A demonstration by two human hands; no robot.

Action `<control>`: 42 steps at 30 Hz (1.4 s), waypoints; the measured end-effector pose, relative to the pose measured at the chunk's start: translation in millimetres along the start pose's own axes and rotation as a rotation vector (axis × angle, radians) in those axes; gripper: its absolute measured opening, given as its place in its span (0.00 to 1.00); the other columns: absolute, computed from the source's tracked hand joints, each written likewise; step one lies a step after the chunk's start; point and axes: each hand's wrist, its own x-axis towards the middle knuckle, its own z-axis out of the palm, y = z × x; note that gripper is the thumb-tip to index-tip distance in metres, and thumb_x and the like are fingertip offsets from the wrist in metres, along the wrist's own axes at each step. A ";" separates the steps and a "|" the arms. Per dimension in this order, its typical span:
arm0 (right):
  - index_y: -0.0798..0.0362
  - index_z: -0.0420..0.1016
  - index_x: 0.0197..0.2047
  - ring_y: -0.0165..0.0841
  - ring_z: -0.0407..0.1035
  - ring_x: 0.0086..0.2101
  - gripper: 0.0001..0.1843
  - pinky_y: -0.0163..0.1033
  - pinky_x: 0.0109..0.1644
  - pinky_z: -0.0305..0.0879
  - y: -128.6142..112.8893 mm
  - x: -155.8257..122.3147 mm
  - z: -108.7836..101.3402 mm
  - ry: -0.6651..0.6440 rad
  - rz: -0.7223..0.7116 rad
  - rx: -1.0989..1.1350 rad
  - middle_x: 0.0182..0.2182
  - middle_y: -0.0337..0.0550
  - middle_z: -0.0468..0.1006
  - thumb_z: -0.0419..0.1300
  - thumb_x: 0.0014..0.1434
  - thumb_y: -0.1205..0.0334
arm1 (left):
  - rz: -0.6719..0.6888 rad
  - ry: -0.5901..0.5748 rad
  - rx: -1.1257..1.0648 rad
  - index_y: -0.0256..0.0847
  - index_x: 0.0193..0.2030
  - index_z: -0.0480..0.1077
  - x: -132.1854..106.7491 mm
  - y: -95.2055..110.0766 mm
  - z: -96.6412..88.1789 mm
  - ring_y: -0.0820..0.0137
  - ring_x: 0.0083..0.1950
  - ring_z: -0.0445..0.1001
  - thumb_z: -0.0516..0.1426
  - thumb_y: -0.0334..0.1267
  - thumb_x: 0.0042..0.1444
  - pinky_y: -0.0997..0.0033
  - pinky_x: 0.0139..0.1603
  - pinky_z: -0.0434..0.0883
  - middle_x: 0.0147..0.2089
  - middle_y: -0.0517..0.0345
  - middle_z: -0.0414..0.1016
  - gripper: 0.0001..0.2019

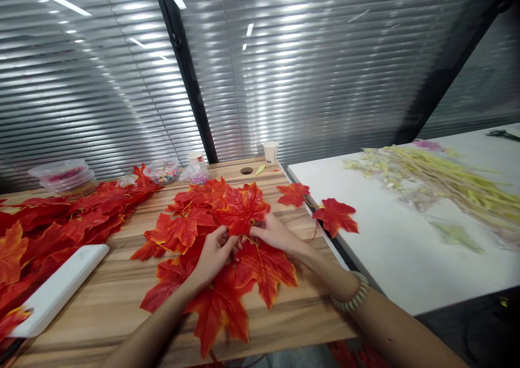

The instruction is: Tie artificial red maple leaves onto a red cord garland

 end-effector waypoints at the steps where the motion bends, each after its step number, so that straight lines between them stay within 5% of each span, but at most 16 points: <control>1: 0.56 0.71 0.36 0.30 0.68 0.27 0.09 0.34 0.33 0.62 -0.1 -0.1 -0.1 0.001 0.000 -0.006 0.27 0.39 0.76 0.58 0.48 0.64 | -0.005 0.001 -0.002 0.37 0.25 0.63 -0.1 0.4 0.1 0.77 0.18 0.64 0.54 0.43 0.49 0.80 0.17 0.61 0.20 0.63 0.67 0.11; 19: 0.57 0.72 0.31 0.29 0.66 0.26 0.06 0.34 0.32 0.62 2.6 0.5 -3.7 -0.029 -0.018 -0.058 0.25 0.39 0.75 0.56 0.49 0.67 | -0.050 -0.017 -0.082 0.35 0.26 0.64 0.9 -2.9 1.5 0.75 0.21 0.66 0.56 0.43 0.47 0.76 0.19 0.68 0.22 0.61 0.67 0.11; 31: 0.56 0.71 0.40 0.31 0.68 0.27 0.13 0.35 0.33 0.63 -1.4 -1.3 -3.1 -0.029 -0.002 -0.046 0.29 0.40 0.76 0.57 0.50 0.64 | -0.048 -0.030 -0.079 0.35 0.27 0.64 1.1 -1.0 2.4 0.76 0.22 0.65 0.55 0.41 0.48 0.76 0.18 0.69 0.23 0.61 0.66 0.10; 42: 0.57 0.71 0.38 0.30 0.67 0.25 0.11 0.34 0.31 0.62 3.0 -0.8 -5.3 -0.015 0.017 -0.074 0.27 0.39 0.75 0.56 0.48 0.67 | -0.015 -0.046 0.015 0.36 0.25 0.63 1.7 -6.7 0.4 0.76 0.18 0.66 0.54 0.41 0.49 0.75 0.19 0.69 0.20 0.65 0.65 0.10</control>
